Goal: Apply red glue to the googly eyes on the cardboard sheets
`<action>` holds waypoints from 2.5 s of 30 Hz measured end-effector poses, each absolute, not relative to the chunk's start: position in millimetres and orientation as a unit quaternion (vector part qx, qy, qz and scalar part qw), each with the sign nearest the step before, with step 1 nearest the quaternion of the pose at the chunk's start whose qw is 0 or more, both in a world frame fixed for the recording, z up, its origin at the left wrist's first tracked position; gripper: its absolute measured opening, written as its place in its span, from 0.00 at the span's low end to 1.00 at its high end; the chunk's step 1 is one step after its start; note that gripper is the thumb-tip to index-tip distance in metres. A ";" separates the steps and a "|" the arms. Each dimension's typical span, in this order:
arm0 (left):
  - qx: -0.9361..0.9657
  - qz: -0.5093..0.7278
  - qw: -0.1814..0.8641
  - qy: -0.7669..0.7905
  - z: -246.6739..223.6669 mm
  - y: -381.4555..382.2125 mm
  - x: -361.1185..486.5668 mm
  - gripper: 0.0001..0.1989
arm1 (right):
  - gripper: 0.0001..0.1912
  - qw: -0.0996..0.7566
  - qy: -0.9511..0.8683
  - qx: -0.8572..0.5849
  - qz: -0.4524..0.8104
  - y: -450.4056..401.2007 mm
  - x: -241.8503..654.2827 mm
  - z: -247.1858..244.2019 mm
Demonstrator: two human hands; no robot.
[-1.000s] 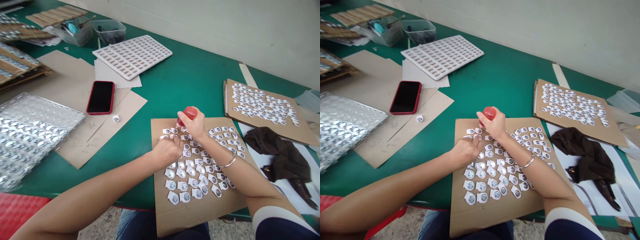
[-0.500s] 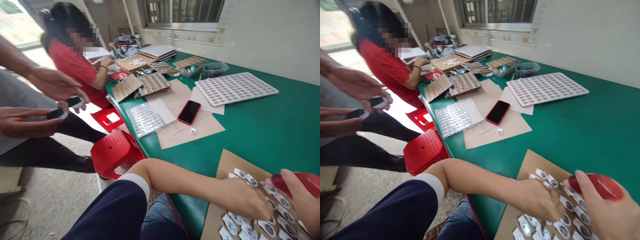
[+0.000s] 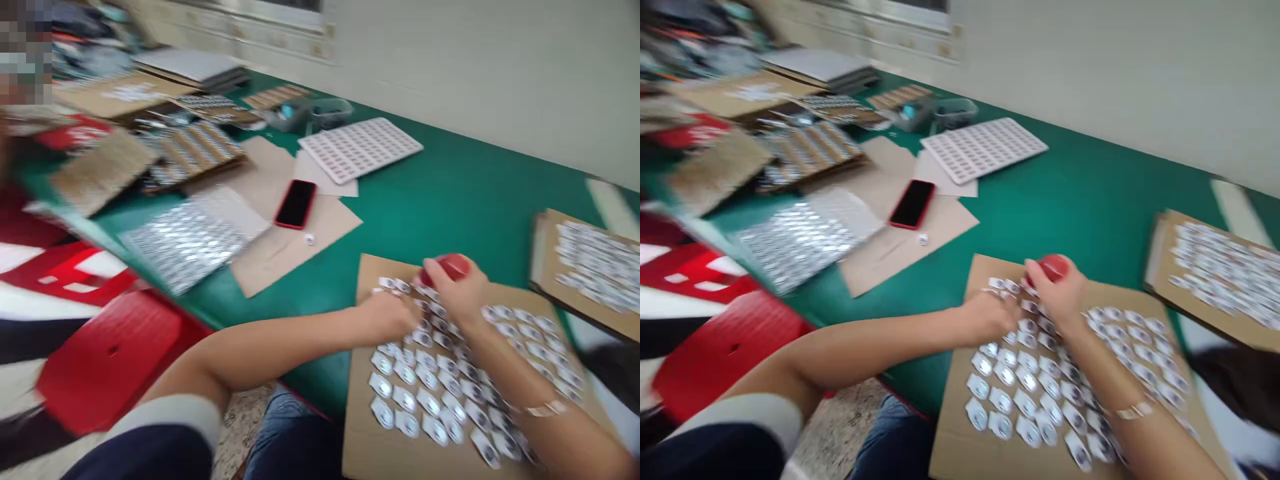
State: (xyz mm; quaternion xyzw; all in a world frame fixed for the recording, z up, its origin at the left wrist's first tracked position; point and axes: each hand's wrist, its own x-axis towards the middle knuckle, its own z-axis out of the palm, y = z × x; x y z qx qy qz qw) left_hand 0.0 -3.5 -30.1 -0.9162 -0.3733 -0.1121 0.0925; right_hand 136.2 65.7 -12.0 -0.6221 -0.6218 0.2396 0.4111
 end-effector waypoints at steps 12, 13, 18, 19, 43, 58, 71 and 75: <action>-0.917 -0.104 0.107 -0.370 -36.0 9.1 -2.8 0.10 | 0.19 0.438 -0.657 -0.541 0.288 80.3 141.0 -20.3; -0.917 -0.105 0.107 -0.370 -36.2 9.2 -2.7 0.11 | 0.19 0.441 -0.655 -0.541 0.289 80.1 140.7 -19.9; -0.918 -0.107 0.110 -0.366 -37.8 10.0 -4.0 0.10 | 0.18 0.446 -0.653 -0.533 0.300 80.6 138.0 -19.7; -0.918 -0.109 0.106 -0.366 -38.1 10.1 -4.3 0.10 | 0.18 0.445 -0.655 -0.534 0.297 80.9 137.5 -19.7; -0.917 -0.104 0.078 -0.376 -35.4 10.7 -4.1 0.11 | 0.18 0.439 -0.657 -0.532 0.305 85.5 137.6 -19.1; -0.876 -0.136 -0.093 -0.454 -21.1 23.1 -19.0 0.07 | 0.19 0.458 -0.688 -0.518 0.220 78.1 144.0 -21.1; -0.781 -0.263 -0.296 -0.483 -24.2 40.1 -30.4 0.06 | 0.18 0.391 -0.693 -0.549 0.256 66.0 146.3 -11.5; -0.783 -0.247 -0.311 -0.479 -17.0 37.7 -28.3 0.07 | 0.24 0.393 -0.679 -0.559 0.268 58.0 148.5 -14.6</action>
